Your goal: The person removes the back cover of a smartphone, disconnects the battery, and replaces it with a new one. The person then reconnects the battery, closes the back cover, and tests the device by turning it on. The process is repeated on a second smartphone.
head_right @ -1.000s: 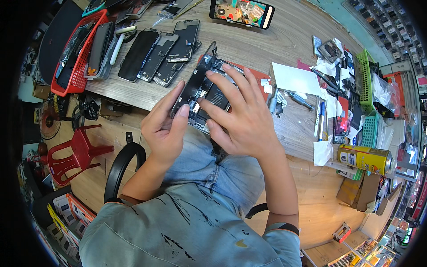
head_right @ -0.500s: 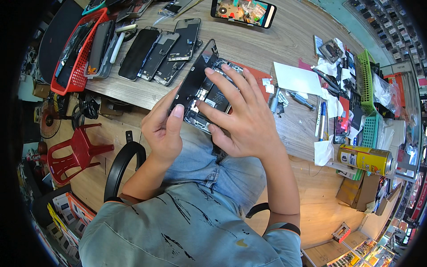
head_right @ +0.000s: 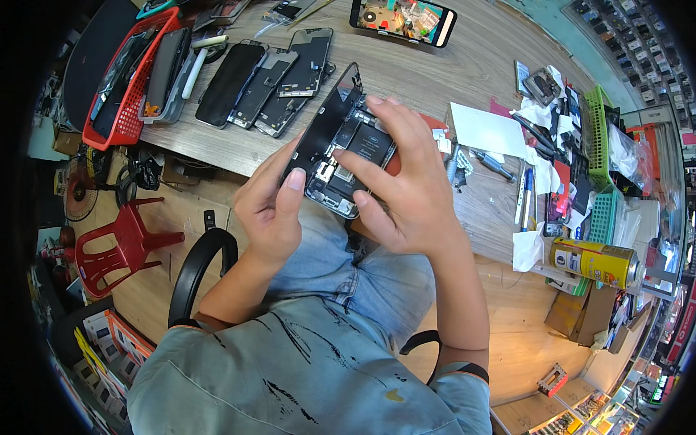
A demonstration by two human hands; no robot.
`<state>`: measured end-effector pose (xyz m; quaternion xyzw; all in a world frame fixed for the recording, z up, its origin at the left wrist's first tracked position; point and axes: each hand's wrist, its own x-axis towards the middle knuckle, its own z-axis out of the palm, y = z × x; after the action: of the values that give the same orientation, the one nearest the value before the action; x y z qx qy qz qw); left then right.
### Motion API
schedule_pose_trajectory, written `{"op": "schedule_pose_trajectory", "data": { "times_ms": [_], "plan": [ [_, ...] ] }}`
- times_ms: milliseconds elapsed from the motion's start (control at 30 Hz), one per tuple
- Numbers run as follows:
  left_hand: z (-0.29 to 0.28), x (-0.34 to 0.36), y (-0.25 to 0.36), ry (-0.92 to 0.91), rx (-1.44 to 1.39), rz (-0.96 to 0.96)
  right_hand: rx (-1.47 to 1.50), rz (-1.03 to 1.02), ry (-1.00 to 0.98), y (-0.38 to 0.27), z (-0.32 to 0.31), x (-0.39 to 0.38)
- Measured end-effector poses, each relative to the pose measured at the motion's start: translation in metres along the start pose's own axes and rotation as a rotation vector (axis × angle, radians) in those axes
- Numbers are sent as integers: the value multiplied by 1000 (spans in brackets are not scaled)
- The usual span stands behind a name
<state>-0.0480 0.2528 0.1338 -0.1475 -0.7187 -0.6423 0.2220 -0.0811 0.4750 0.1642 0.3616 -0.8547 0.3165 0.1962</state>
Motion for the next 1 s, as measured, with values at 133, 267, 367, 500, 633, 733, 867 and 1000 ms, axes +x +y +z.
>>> {"op": "schedule_pose_trajectory", "data": {
  "times_ms": [133,267,367,500,633,733,867,1000],
  "plan": [
    [0,0,-1,3,4,11,-36,-45,-55,-1,-1,2],
    [1,0,-4,13,23,53,-85,-32,-129,-9,-4,5],
    [0,0,-4,8,32,53,-77,-31,-148,-9,-4,4],
    [1,0,-3,14,16,33,-87,-43,-179,-10,-7,6],
    [1,0,-4,12,21,53,18,-15,-25,0,-2,0],
    [1,0,-3,11,19,36,21,10,15,2,1,-1],
    [1,0,-3,11,21,41,-6,-17,11,3,2,-1],
    [1,-1,-2,7,7,20,-20,-31,-7,1,1,0]
  ]
}}
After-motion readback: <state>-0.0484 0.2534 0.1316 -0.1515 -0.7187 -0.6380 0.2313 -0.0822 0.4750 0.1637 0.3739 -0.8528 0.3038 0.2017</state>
